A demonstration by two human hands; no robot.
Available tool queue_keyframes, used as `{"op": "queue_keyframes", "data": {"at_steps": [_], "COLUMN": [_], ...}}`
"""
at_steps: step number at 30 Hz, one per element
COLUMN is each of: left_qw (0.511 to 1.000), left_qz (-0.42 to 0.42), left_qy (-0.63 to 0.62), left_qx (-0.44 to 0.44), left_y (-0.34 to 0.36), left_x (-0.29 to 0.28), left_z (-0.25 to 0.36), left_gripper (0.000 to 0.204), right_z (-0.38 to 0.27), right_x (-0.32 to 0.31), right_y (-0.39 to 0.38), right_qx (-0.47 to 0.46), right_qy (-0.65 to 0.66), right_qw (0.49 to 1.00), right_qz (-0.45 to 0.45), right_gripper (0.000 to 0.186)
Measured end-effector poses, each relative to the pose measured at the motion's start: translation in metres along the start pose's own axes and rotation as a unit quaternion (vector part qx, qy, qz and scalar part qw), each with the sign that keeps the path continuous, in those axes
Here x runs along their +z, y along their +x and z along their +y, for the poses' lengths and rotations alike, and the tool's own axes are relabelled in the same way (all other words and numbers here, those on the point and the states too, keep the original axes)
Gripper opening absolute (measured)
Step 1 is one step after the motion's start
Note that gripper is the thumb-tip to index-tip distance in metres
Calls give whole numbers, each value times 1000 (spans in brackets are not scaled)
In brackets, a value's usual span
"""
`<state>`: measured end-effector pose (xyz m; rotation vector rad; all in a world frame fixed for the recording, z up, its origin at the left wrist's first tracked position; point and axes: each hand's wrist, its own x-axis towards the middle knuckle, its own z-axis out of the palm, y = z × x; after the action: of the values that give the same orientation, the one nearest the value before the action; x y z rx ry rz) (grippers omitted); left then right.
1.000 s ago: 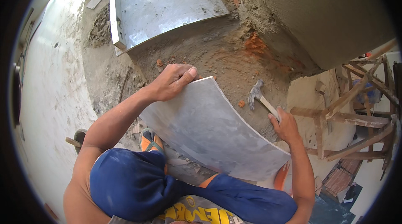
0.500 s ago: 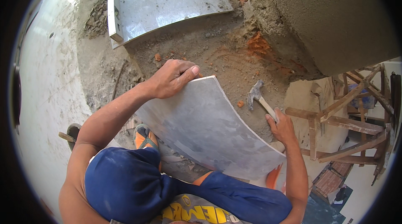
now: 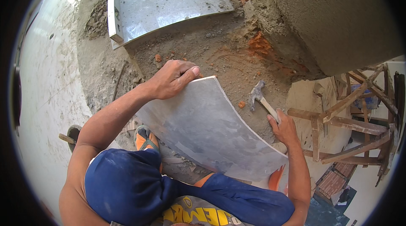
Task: The person uses a hammer and chisel to remove material from a step, then places and fits a large floor tile onto the step to check the alignment.
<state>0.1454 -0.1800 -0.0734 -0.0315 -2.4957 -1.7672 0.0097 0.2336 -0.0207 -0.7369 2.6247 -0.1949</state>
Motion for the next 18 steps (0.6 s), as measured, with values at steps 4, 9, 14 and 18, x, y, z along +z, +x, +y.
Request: {"op": "queue_keyframes", "data": {"at_steps": [4,9,14,18], "left_qw": [1000,999,999,999], "left_qz": [-12,-32,-30,-8], "left_qy": [12,32,28,36], "left_qx": [-10,-15,-18,2], "left_y": [1,1,0,1], "left_x": [0,-3,0,2], "left_z": [-4,-4,-7,-3], "left_gripper": [59,59,57,53], "right_z": [0,-1,-1,13], "right_x": [-1,1,1,7], "right_y": [1,0,0,-2], "right_qx": [2,-7,-2,-30], "right_qy": [0,3,3,-17], "right_qw": [1000,1000,1000,999], "right_qz": [-6,6,5,27], "right_gripper": [38,38,37,37]}}
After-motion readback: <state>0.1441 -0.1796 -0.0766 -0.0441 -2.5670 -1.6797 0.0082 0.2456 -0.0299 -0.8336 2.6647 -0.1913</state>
